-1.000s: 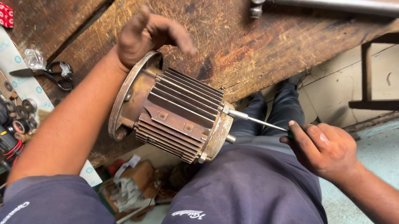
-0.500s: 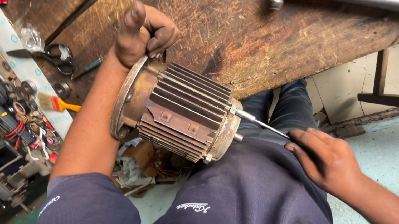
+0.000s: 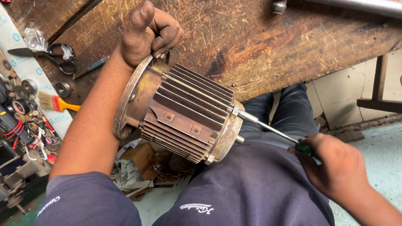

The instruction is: The person works on an electric motor at a wooden workbench, using a screwdriver and a socket wrench to loosen and remove bolts from the motor housing, prying at the end bell, and tapping it with a hammer. They rotate the motor to reach different sides and reposition it on the bench while continuing to unscrew fasteners.

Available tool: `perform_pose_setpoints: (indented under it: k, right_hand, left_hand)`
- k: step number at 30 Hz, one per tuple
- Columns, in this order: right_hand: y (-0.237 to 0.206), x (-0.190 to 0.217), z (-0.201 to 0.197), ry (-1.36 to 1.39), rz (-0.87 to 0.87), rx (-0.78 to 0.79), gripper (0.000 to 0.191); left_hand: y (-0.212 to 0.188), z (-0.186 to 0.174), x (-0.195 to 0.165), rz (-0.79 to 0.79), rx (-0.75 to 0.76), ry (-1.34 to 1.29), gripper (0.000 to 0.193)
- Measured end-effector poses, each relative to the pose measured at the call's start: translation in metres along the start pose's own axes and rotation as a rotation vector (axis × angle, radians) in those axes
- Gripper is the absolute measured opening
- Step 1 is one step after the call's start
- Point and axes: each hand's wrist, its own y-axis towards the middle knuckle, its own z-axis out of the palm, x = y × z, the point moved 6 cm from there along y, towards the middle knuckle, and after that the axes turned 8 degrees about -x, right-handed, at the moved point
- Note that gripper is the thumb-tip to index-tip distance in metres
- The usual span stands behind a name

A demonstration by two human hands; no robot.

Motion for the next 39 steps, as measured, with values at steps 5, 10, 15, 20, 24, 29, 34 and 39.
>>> perform_pose_setpoints:
  k: [5,10,15,20,24,29,34,39]
  right_hand:
    - [-0.014,0.013,0.009,-0.301,-0.369,-0.140,0.021]
    - [-0.004,-0.054,0.047,0.787,0.556,0.451,0.027]
    - [0.005,-0.049,0.039,0.720,0.580,0.485,0.035]
    - [0.007,0.004,-0.003,0.075,0.032,-0.033,0.035]
    - [0.002,0.009,-0.003,-0.093,-0.045,-0.100,0.026]
    - [-0.004,-0.059,0.043,0.835,0.843,0.437,0.029]
    - [-0.005,-0.083,0.042,0.792,0.771,0.478,0.026]
    - [-0.012,-0.096,0.018,0.744,0.656,0.401,0.032]
  left_hand:
    - [0.000,-0.002,0.008,-0.011,0.013,-0.017,0.082]
    - [0.005,-0.002,0.012,-0.007,0.068,-0.042,0.080]
    - [0.007,-0.003,0.008,0.021,0.058,-0.042,0.080]
    - [0.007,-0.003,0.009,-0.002,0.009,-0.054,0.081]
    - [0.010,-0.005,0.009,0.014,0.011,-0.026,0.081]
    - [0.018,-0.004,0.015,0.022,0.030,-0.096,0.080]
    - [0.025,-0.007,-0.005,-0.022,-0.067,0.139,0.064]
    - [-0.019,-0.009,-0.085,0.034,-0.284,0.783,0.043]
